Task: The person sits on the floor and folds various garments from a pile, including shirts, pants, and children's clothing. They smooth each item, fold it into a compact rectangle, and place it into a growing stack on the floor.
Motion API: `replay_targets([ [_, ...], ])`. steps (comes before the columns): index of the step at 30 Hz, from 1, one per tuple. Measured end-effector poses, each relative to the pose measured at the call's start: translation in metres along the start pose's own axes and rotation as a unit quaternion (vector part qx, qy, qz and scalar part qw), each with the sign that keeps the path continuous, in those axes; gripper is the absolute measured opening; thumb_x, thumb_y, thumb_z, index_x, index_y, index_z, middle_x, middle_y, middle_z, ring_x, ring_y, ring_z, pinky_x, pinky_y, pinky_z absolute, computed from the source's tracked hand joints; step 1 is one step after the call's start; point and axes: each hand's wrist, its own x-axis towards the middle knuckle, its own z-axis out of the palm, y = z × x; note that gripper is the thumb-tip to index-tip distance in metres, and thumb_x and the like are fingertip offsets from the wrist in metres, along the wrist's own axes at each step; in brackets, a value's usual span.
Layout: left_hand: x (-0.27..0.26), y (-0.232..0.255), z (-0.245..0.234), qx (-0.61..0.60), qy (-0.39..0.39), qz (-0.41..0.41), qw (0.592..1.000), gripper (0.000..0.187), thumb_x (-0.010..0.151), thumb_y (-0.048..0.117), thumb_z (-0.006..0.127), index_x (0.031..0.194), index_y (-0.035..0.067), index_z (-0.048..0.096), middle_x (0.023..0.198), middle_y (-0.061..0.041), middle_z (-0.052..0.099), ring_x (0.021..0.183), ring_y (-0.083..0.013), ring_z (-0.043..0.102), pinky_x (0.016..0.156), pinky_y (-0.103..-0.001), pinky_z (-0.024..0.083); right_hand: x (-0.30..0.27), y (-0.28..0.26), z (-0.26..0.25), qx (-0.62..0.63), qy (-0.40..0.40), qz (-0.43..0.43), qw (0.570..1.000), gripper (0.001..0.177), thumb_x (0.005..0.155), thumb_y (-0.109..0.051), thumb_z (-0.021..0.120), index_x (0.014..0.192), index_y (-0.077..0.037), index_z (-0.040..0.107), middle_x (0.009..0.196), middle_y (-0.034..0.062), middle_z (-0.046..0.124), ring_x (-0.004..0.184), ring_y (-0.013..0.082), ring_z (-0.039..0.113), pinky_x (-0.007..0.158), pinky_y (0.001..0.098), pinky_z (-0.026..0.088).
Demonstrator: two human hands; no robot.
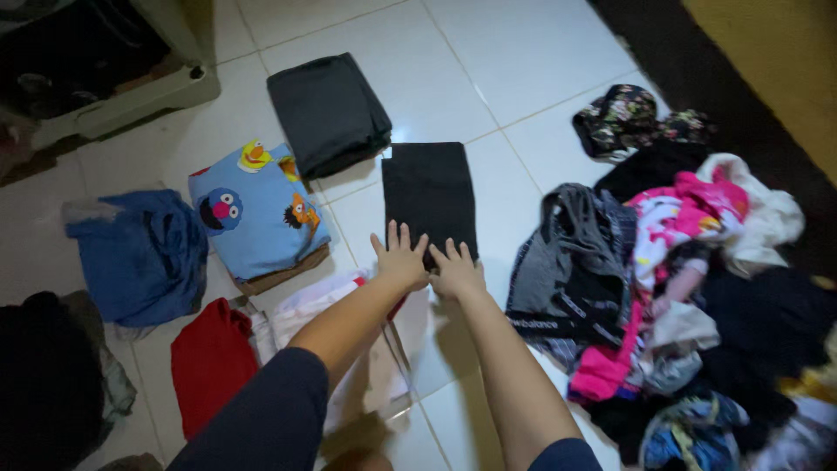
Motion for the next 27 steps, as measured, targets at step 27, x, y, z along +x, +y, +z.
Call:
replay_targets([
  [27, -0.166, 0.305, 0.036, -0.019, -0.010, 0.298, 0.954, 0.088, 0.088, 0.047, 0.069, 0.161, 0.025, 0.026, 0.171, -0.019, -0.001, 0.157, -0.0426, -0.002, 0.120, -0.067, 0.016, -0.256, 0.241, 0.058, 0.148, 0.340, 0.311, 0.875, 0.050, 0.088, -0.039, 0.070, 0.134, -0.022, 0.061, 0.162, 0.0282, 0.024, 0.151, 0.0496, 0.019, 0.119, 0.0618, 0.025],
])
